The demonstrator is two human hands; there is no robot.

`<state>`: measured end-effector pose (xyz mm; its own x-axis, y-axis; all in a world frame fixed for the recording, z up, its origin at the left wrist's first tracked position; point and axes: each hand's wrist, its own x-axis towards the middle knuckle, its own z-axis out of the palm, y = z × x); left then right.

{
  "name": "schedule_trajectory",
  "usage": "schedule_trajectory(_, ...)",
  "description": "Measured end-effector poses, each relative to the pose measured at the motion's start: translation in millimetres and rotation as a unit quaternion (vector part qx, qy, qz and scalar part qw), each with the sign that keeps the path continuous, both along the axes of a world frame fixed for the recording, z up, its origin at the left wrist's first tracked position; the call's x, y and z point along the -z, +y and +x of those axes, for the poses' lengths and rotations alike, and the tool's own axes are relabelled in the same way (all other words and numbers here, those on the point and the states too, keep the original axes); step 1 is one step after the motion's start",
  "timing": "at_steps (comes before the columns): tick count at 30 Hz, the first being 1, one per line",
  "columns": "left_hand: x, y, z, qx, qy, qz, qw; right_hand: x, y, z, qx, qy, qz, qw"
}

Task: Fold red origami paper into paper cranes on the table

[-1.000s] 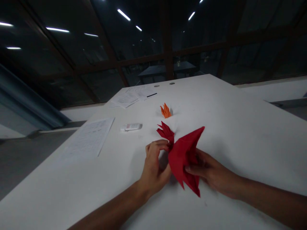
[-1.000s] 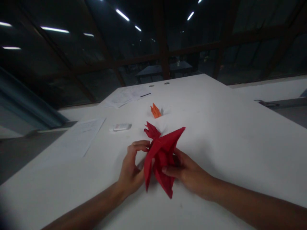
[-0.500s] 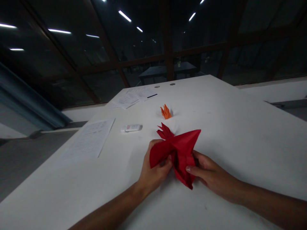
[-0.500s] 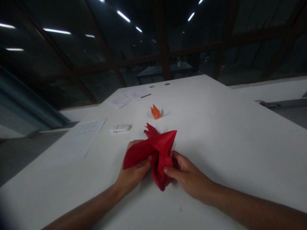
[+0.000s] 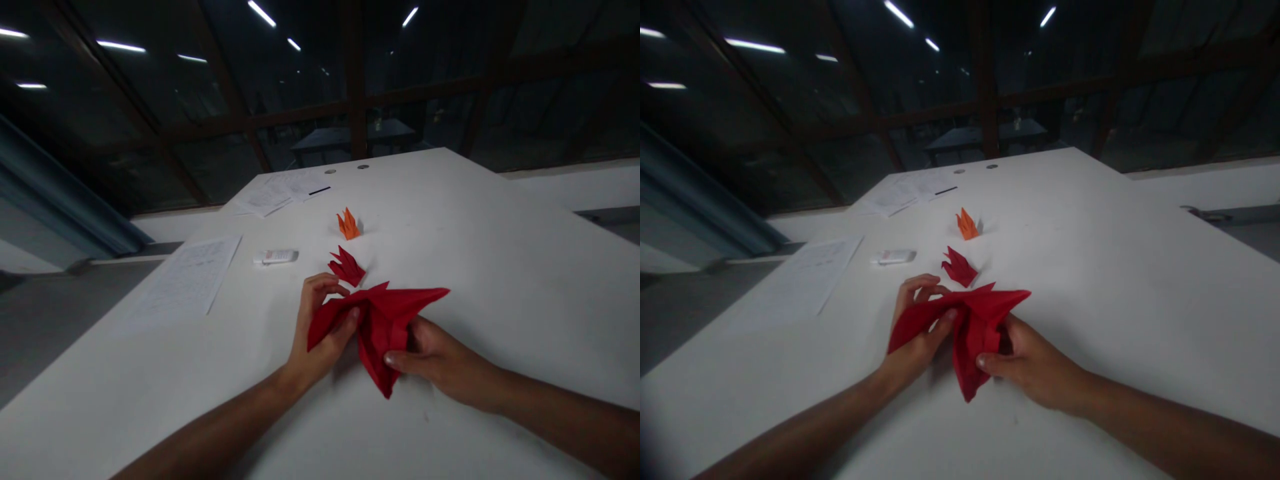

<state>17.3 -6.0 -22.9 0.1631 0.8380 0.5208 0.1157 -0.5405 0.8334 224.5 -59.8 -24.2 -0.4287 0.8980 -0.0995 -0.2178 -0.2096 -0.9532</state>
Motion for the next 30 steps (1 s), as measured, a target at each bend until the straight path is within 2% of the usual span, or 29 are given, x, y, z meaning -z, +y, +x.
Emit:
schedule_trajectory(4, -1.8, -1, -3, -0.006, 0.034, 0.056, 0.998, -0.8, 2, -1, -0.004, 0.024, -0.017, 1.0)
schedule_trajectory(10, -5.8, -3, -8, 0.027, 0.075, 0.104, 0.991, -2.6, 4, -1, -0.003, 0.114, -0.069, 0.991)
schedule_trajectory(17, -4.0, 0, -9, -0.03, 0.131, 0.215, 0.967, -10.7, 4, 2, 0.04, 0.135, -0.127, 0.982)
schedule_trajectory(20, -5.3, -2, -10, -0.013, 0.168, 0.244, 0.955, -11.6, 6, 2, 0.035, 0.137, -0.14, 0.98)
schedule_trajectory(24, -7.6, -6, -10, 0.005, 0.178, 0.244, 0.953, -12.8, 7, 2, 0.028, 0.136, -0.154, 0.978)
schedule_trajectory(30, -9.9, -5, -7, -0.046, 0.155, 0.166, 0.973, -14.2, 5, 4, 0.015, 0.149, -0.175, 0.973)
